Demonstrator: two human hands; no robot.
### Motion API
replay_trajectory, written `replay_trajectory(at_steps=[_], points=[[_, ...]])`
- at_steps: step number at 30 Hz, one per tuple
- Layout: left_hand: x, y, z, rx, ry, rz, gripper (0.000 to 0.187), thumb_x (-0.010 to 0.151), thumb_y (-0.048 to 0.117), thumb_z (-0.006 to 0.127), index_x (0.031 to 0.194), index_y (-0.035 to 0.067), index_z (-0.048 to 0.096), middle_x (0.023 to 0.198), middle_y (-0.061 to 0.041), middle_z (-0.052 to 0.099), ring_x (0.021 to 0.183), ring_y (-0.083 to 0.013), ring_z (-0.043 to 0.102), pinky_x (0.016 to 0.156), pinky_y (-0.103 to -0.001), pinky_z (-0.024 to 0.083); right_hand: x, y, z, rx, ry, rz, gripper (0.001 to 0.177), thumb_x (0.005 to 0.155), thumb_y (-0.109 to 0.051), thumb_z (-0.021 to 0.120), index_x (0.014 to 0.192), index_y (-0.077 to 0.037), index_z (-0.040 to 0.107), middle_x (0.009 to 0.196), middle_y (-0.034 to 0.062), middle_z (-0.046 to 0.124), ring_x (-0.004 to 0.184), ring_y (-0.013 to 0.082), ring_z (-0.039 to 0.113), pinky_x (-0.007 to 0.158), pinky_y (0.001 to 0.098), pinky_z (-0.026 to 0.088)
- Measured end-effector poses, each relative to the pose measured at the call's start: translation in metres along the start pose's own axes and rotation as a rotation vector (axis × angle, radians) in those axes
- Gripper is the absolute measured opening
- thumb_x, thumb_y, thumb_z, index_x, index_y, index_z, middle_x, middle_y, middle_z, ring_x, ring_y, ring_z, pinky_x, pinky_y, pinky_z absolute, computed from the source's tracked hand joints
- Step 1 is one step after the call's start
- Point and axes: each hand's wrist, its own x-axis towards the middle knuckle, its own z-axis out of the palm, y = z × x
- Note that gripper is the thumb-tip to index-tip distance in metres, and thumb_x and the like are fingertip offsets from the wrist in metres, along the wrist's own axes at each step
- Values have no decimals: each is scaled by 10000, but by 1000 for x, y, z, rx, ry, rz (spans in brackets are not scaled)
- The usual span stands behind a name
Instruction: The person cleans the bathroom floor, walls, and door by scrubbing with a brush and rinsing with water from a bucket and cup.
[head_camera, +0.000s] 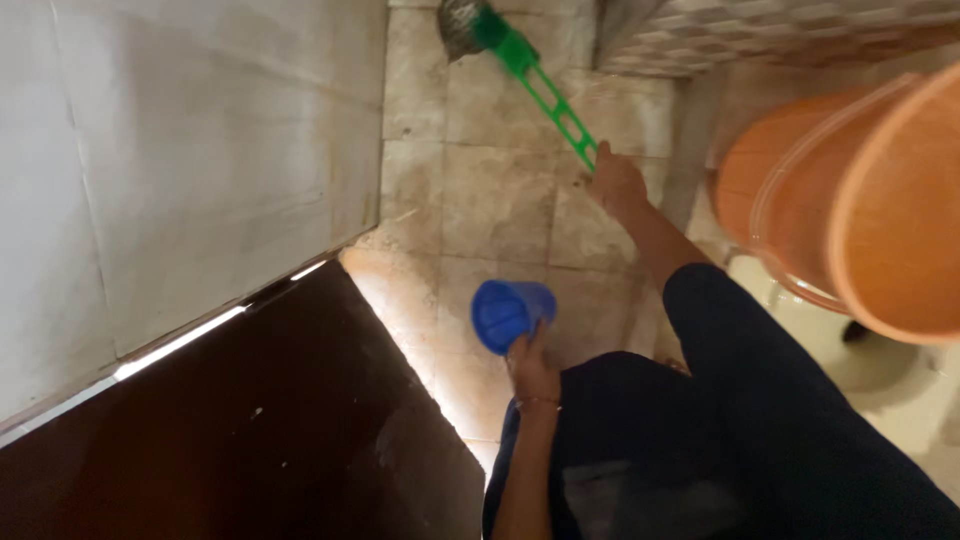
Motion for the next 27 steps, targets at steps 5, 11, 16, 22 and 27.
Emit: replay_trajectory(at_steps=[5,11,16,22,27], points=[[40,26,-29,147,19,17,567,821,-35,631,1342,181,690,1280,-162,622,1241,-369,551,1088,-588,372,60,-84,11,218,57,160,645,1030,-466,536,1491,-26,437,1116,236,746,1017,402,726,867,548,584],[60,13,-30,163,109,-37,512,856,59,645,1358,156,649,1275,-164,605,1230,-355,545,1059,-596,379,69,-124,43,-71,91,17,647,1005,-269,534,1541,41,348,1070,231,729,950,368,731,765,507,554],[69,-9,-18,231,82,-45,547,879,59,608,1414,172,591,1352,-149,579,1304,-328,515,1070,-589,372,95,-52,-16,-246,-31,33,650,1021,-147,521,1594,75,306,1229,227,712,1094,362,730,828,491,595],[78,16,-3,282,-4,-5,562,895,52,565,1439,192,568,1402,-119,563,1396,-324,427,1127,-656,256,85,-109,-26,-173,-30,50,468,1043,-293,553,1367,44,556,1255,240,657,1172,384,650,931,480,507],[75,22,-11,241,-29,-20,557,903,44,555,1444,174,560,1403,-122,558,1417,-326,413,1151,-634,268,95,-108,-27,-278,-50,-8,418,1034,-266,559,1343,14,584,1244,205,677,1156,355,675,887,481,543]])
